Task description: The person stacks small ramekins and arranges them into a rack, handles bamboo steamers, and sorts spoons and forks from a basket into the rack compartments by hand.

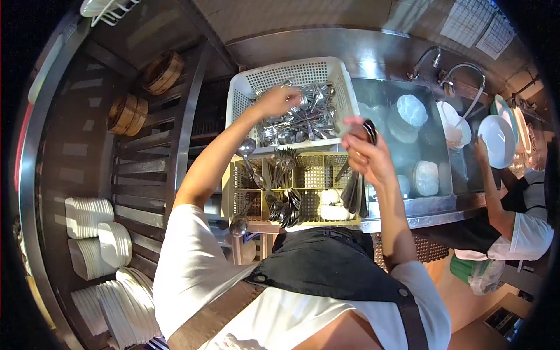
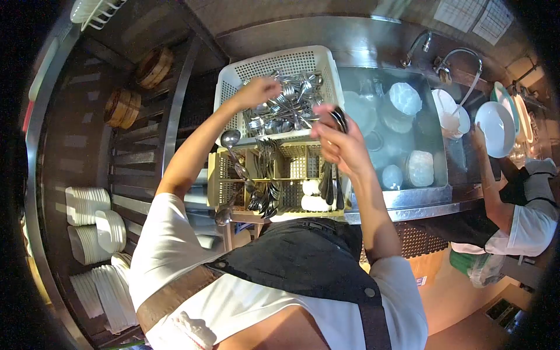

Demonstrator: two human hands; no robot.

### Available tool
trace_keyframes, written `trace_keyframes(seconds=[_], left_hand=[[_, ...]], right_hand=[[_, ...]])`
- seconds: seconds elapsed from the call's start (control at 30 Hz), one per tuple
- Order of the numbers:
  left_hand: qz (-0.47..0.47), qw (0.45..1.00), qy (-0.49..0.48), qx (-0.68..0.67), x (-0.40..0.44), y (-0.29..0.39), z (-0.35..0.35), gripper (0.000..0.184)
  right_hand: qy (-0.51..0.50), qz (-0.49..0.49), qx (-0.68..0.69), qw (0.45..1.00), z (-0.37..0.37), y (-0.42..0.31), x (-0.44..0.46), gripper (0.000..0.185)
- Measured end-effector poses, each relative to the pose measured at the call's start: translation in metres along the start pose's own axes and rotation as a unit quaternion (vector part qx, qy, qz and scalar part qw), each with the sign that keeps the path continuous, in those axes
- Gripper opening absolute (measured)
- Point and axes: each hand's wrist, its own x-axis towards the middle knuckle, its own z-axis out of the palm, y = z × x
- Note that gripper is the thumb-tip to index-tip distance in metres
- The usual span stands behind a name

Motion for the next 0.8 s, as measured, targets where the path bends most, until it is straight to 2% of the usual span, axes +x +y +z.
trace_keyframes(seconds=[0.07,0.13,0.17,0.23,0.27,0.33,0.4,0.47,0.5,0.53,0.57,0.6,0.67,0.73,0.77,0.8], left_hand=[[-0.105,0.959,-0.158,0.212,-0.013,-0.068,0.047,0.012],[-0.032,0.955,-0.162,0.245,-0.032,-0.084,0.060,0.011],[-0.027,0.955,-0.167,0.244,-0.035,-0.092,0.067,0.011],[0.012,0.925,-0.173,0.339,-0.037,-0.103,0.080,0.011],[0.014,0.924,-0.175,0.338,-0.035,-0.110,0.083,0.011],[-0.010,0.877,-0.226,0.424,-0.035,-0.111,0.084,0.012],[0.006,0.865,-0.248,0.436,-0.035,-0.114,0.077,0.015],[0.048,0.870,-0.290,0.395,-0.039,-0.115,0.067,0.017],[0.049,0.870,-0.287,0.397,-0.042,-0.120,0.063,0.017],[0.094,0.888,-0.244,0.379,-0.047,-0.125,0.059,0.019],[0.139,0.900,-0.198,0.361,-0.048,-0.130,0.055,0.021],[0.139,0.900,-0.195,0.364,-0.047,-0.121,0.044,0.021],[-0.078,0.914,-0.246,0.313,-0.049,-0.089,0.005,0.023],[-0.180,0.864,-0.253,0.396,-0.045,-0.079,-0.022,0.021],[-0.170,0.888,-0.206,0.374,-0.048,-0.072,-0.035,0.020],[-0.158,0.910,-0.158,0.350,-0.049,-0.055,-0.053,0.018]], right_hand=[[0.039,0.019,0.083,0.996,-0.030,0.020,-0.022,0.021],[0.034,0.016,0.142,0.989,-0.047,0.026,-0.046,0.017],[0.040,0.014,0.144,0.989,-0.055,0.030,-0.055,0.017],[0.042,-0.010,0.208,0.977,-0.067,0.035,-0.071,0.018],[0.045,-0.010,0.210,0.977,-0.070,0.035,-0.075,0.018],[0.112,-0.029,0.250,0.961,-0.072,0.036,-0.081,0.019],[0.140,-0.033,0.262,0.954,-0.075,0.038,-0.081,0.021],[0.146,-0.068,0.337,0.928,-0.080,0.043,-0.079,0.028],[0.173,-0.065,0.335,0.924,-0.080,0.045,-0.077,0.033],[0.171,-0.067,0.332,0.925,-0.080,0.048,-0.078,0.033],[0.125,-0.072,0.309,0.940,-0.081,0.050,-0.078,0.032],[0.078,-0.077,0.285,0.952,-0.081,0.051,-0.080,0.031],[0.085,-0.047,0.240,0.966,-0.073,0.046,-0.080,0.032],[0.108,-0.033,0.240,0.964,-0.065,0.041,-0.073,0.036],[0.045,-0.046,0.249,0.966,-0.074,0.044,-0.066,0.032],[0.046,-0.050,0.247,0.967,-0.063,0.035,-0.060,0.032]])
